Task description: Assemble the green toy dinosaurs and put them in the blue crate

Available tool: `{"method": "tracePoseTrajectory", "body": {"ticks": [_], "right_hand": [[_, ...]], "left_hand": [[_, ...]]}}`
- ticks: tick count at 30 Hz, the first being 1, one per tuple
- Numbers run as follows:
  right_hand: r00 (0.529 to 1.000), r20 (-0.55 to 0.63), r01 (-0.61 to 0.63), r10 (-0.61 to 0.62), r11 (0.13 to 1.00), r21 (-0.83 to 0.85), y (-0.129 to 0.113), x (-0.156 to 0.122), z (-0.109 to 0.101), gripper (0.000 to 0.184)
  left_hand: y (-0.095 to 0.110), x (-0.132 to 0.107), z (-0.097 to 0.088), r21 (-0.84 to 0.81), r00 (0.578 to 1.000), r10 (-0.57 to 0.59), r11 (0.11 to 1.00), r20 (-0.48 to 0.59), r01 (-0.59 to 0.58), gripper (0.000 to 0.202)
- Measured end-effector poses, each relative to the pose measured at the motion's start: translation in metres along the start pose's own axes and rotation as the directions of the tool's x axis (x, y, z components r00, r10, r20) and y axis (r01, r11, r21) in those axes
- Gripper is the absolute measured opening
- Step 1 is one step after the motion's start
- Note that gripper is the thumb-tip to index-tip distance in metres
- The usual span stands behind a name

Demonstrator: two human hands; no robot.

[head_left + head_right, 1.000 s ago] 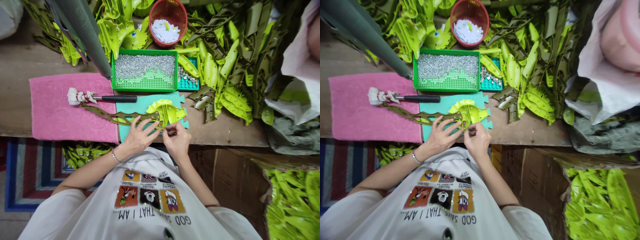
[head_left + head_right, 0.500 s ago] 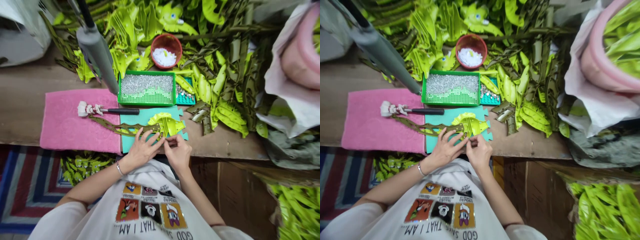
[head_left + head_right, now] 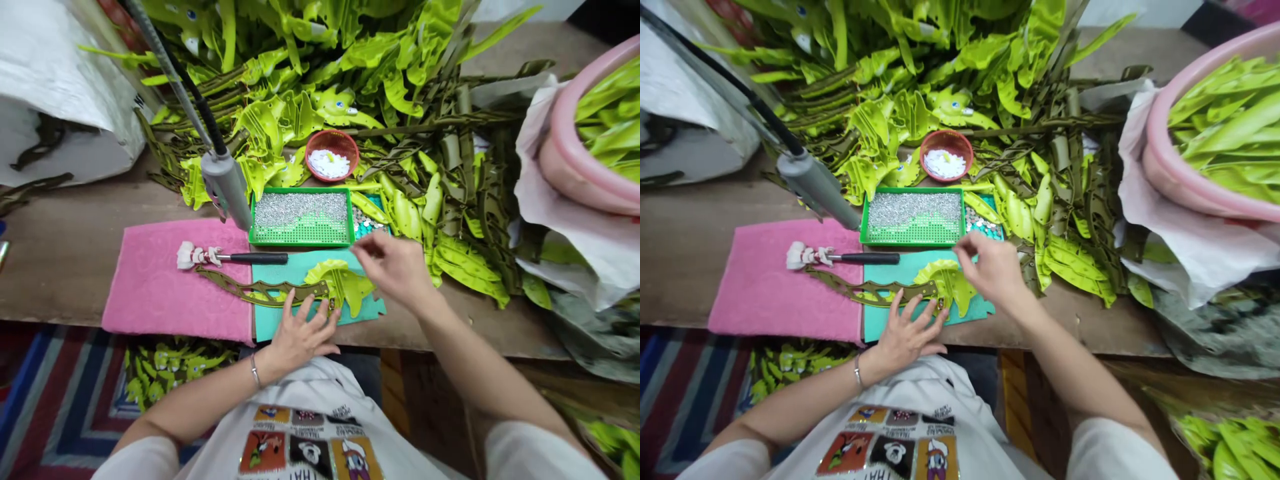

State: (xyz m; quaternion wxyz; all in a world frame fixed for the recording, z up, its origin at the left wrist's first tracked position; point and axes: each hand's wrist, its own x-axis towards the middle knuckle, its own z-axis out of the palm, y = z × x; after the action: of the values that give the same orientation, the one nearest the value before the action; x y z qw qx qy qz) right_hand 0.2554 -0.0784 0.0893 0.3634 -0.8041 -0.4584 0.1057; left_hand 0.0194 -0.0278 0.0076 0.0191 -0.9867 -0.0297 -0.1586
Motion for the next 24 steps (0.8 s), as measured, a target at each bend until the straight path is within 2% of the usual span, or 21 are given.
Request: {"method": "tracePoseTrajectory", "body": {"ticks": [2,4,6,8,10,14,18,21,24], "right_hand": [[0.994,-0.091,0.057,-0.055,0.998,0.017,0.006,0.063,0.004,0.007],[0.982,-0.171,0.083,-0.079,0.996,0.019,0.013,0.132,0.017,0.005],[0.97,-0.231,0.081,-0.079,0.997,-0.001,0.019,0.196,0.035,0.011],[0.963,-0.265,0.042,-0.049,0.999,-0.031,0.022,0.248,0.047,0.013],[0.947,-0.323,-0.046,0.004,0.991,-0.122,0.019,0.284,0.049,0.01],[0.909,-0.416,-0.178,0.029,0.93,-0.323,0.013,0.319,0.027,0.03],[0.934,-0.35,-0.206,0.068,0.904,-0.374,0.018,0.337,0.002,0.038],[0.955,-0.297,-0.141,-0.009,0.866,-0.48,0.02,0.339,-0.01,0.042],[0.964,-0.226,-0.01,-0.14,0.83,-0.557,0.007,0.316,-0.022,0.048]], "left_hand": [[-0.001,-0.001,0.001,-0.001,1.0,-0.001,1.0,-0.007,0.001,0.068],[-0.003,-0.001,0.001,-0.017,1.0,-0.001,1.0,-0.027,0.001,0.065],[-0.004,-0.001,0.0,-0.035,0.999,-0.004,0.999,-0.051,0.002,0.063],[-0.005,-0.001,0.0,-0.036,0.999,-0.009,0.999,-0.053,0.007,0.062],[-0.006,-0.002,0.001,-0.022,0.998,-0.019,1.0,-0.059,0.017,0.061],[-0.006,-0.002,0.005,0.015,0.995,-0.008,1.0,-0.098,0.01,0.058],[-0.007,-0.002,0.008,0.006,0.991,-0.007,1.0,-0.13,0.008,0.053],[-0.007,-0.002,0.007,-0.002,0.991,-0.008,1.0,-0.133,0.008,0.05],[-0.006,-0.002,0.004,-0.013,0.996,-0.014,1.0,-0.09,0.013,0.05]]}}
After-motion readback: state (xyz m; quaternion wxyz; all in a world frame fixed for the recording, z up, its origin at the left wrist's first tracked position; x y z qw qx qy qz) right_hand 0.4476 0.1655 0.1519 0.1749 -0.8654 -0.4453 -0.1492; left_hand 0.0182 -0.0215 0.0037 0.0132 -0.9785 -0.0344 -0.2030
